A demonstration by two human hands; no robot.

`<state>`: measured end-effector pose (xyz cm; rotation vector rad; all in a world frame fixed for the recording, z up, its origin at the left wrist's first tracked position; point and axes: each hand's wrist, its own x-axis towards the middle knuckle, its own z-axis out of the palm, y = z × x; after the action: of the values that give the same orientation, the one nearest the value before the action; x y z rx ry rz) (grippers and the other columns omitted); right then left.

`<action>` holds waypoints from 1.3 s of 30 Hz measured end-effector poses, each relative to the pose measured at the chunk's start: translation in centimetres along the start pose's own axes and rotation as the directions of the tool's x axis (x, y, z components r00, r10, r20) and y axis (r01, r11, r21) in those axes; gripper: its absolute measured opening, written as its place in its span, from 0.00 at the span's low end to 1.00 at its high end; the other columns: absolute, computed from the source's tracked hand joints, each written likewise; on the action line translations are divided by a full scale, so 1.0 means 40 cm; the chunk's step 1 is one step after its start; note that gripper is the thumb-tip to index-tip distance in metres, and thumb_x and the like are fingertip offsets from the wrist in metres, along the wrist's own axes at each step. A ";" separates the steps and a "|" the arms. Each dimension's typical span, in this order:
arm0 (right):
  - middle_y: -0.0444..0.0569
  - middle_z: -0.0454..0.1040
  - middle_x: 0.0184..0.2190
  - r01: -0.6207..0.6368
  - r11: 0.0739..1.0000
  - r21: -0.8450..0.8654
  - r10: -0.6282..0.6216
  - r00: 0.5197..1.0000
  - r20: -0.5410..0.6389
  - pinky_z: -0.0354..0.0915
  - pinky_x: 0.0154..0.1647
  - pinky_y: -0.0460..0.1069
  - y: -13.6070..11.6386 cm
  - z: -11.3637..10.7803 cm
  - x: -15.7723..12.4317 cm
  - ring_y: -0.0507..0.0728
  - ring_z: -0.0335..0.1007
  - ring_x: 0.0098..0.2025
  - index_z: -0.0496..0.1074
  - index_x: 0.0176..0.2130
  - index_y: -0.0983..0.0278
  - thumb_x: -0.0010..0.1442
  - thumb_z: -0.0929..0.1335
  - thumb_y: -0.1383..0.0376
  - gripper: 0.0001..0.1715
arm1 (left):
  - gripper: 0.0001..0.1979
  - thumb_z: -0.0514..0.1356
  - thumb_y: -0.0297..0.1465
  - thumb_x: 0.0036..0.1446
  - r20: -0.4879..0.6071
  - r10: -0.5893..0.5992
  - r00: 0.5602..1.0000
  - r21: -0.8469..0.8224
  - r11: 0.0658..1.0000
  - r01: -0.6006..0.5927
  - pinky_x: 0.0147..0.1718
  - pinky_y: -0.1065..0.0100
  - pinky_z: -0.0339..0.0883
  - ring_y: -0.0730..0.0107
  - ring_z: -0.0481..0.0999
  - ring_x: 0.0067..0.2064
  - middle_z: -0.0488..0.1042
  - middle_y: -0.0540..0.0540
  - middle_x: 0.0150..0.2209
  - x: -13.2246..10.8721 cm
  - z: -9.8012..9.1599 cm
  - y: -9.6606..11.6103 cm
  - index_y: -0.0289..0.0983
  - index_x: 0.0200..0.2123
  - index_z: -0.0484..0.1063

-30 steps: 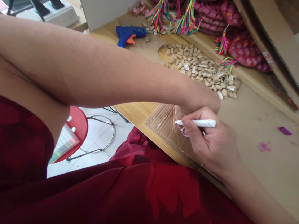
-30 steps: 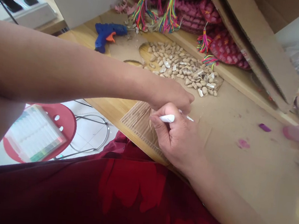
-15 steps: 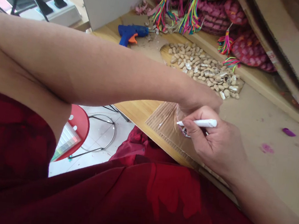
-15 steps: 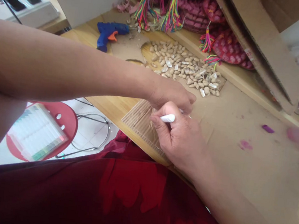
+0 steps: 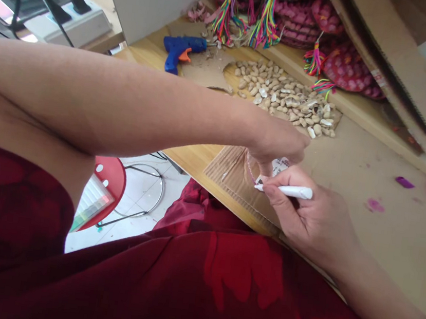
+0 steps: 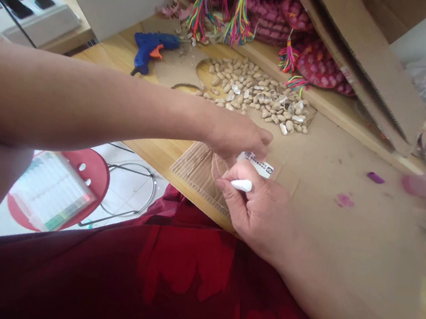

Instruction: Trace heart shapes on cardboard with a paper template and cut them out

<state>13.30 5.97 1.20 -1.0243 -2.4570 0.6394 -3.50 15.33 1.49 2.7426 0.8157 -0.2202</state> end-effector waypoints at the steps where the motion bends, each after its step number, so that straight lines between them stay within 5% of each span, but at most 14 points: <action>1: 0.38 0.66 0.19 -0.002 1.000 -0.003 0.002 1.000 -0.006 0.54 0.20 0.48 -0.001 -0.003 -0.007 0.49 0.56 0.17 0.71 0.37 0.57 0.71 0.67 0.58 0.09 | 0.23 0.65 0.27 0.63 0.012 0.000 1.000 -0.007 1.000 0.000 0.45 0.73 0.52 0.78 0.68 0.44 0.71 0.48 0.55 -0.001 0.000 0.000 0.35 0.61 0.74; 4: 0.38 0.65 0.18 -0.071 0.997 0.043 0.070 0.997 0.009 0.53 0.19 0.49 0.009 -0.016 -0.020 0.50 0.57 0.17 0.71 0.35 0.57 0.70 0.68 0.57 0.11 | 0.24 0.66 0.27 0.64 0.035 -0.010 0.999 -0.037 0.999 0.011 0.46 0.74 0.52 0.77 0.68 0.46 0.69 0.47 0.56 -0.005 -0.003 0.005 0.32 0.62 0.72; 7: 0.42 0.72 0.23 -0.185 0.945 0.270 0.205 0.978 -0.047 0.61 0.26 0.49 0.045 -0.027 -0.024 0.53 0.68 0.24 0.73 0.34 0.57 0.70 0.69 0.54 0.13 | 0.23 0.69 0.27 0.62 0.053 -0.050 0.997 0.002 0.999 0.050 0.42 0.73 0.55 0.74 0.69 0.44 0.70 0.45 0.56 -0.015 -0.012 0.025 0.34 0.60 0.74; 9: 0.43 0.74 0.24 -0.226 0.848 0.480 0.305 0.948 -0.091 0.65 0.32 0.51 0.083 -0.029 -0.022 0.54 0.71 0.28 0.73 0.34 0.58 0.69 0.69 0.52 0.15 | 0.24 0.71 0.29 0.60 0.063 -0.076 0.995 0.042 0.996 0.074 0.38 0.71 0.57 0.71 0.70 0.41 0.71 0.44 0.56 -0.023 -0.022 0.044 0.38 0.59 0.76; 13: 0.40 0.67 0.17 -0.319 0.571 0.757 0.465 0.885 0.023 0.61 0.25 0.48 0.163 -0.025 -0.012 0.53 0.65 0.22 0.71 0.29 0.59 0.59 0.75 0.46 0.22 | 0.24 0.73 0.30 0.57 0.076 -0.124 0.989 0.096 0.989 0.117 0.36 0.68 0.58 0.68 0.72 0.39 0.74 0.43 0.54 -0.028 -0.040 0.078 0.40 0.57 0.78; 21: 0.41 0.70 0.20 -0.368 0.429 0.825 0.510 0.853 0.115 0.64 0.25 0.48 0.209 -0.018 -0.006 0.52 0.61 0.21 0.69 0.28 0.59 0.52 0.78 0.45 0.25 | 0.14 0.65 0.28 0.64 0.052 -0.271 0.961 0.172 0.950 0.259 0.34 0.66 0.61 0.58 0.79 0.44 0.79 0.39 0.50 -0.032 -0.025 0.133 0.40 0.52 0.81; 25: 0.38 0.63 0.15 -0.356 0.389 0.850 0.487 0.862 0.139 0.70 0.32 0.52 0.217 -0.018 -0.016 0.56 0.69 0.25 0.72 0.30 0.59 0.54 0.76 0.46 0.21 | 0.20 0.50 0.26 0.71 -0.049 -0.379 0.924 0.154 0.911 0.382 0.37 0.64 0.66 0.52 0.81 0.50 0.79 0.34 0.52 -0.043 0.006 0.183 0.38 0.56 0.79; 29: 0.36 0.59 0.16 -0.344 0.328 0.880 0.487 0.860 0.154 0.72 0.32 0.53 0.242 -0.041 -0.001 0.56 0.70 0.24 0.71 0.30 0.58 0.55 0.76 0.47 0.21 | 0.20 0.50 0.23 0.70 -0.108 -0.415 0.903 0.128 0.895 0.427 0.37 0.65 0.70 0.55 0.83 0.46 0.80 0.31 0.50 -0.038 0.041 0.224 0.33 0.55 0.78; 33: 0.36 0.60 0.16 -0.246 0.418 0.875 0.462 0.886 0.029 0.69 0.30 0.50 0.227 -0.076 0.072 0.52 0.63 0.22 0.70 0.29 0.58 0.53 0.77 0.50 0.20 | 0.23 0.48 0.21 0.69 -0.220 -0.474 0.852 0.192 0.836 0.515 0.34 0.63 0.74 0.57 0.84 0.42 0.75 0.23 0.58 -0.031 0.083 0.258 0.25 0.62 0.72; 35: 0.37 0.63 0.17 -0.210 0.561 0.801 0.379 0.925 -0.023 0.66 0.28 0.48 0.191 -0.080 0.120 0.51 0.61 0.22 0.71 0.30 0.59 0.57 0.76 0.51 0.18 | 0.25 0.48 0.20 0.69 -0.260 -0.487 0.834 0.204 0.816 0.540 0.35 0.62 0.75 0.57 0.85 0.41 0.74 0.21 0.60 -0.028 0.098 0.270 0.24 0.64 0.70; 39: 0.39 0.67 0.19 -0.177 0.841 0.511 0.150 0.984 0.094 0.60 0.24 0.48 0.105 -0.053 0.197 0.52 0.63 0.21 0.69 0.32 0.59 0.63 0.72 0.51 0.16 | 0.22 0.49 0.20 0.68 -0.245 -0.495 0.833 0.141 0.832 0.536 0.35 0.61 0.76 0.55 0.85 0.43 0.80 0.25 0.53 -0.021 0.106 0.277 0.25 0.59 0.76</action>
<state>11.60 14.94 2.06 -0.9994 -2.0588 1.3128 1.64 4.72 0.00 2.6878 1.6838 -0.1378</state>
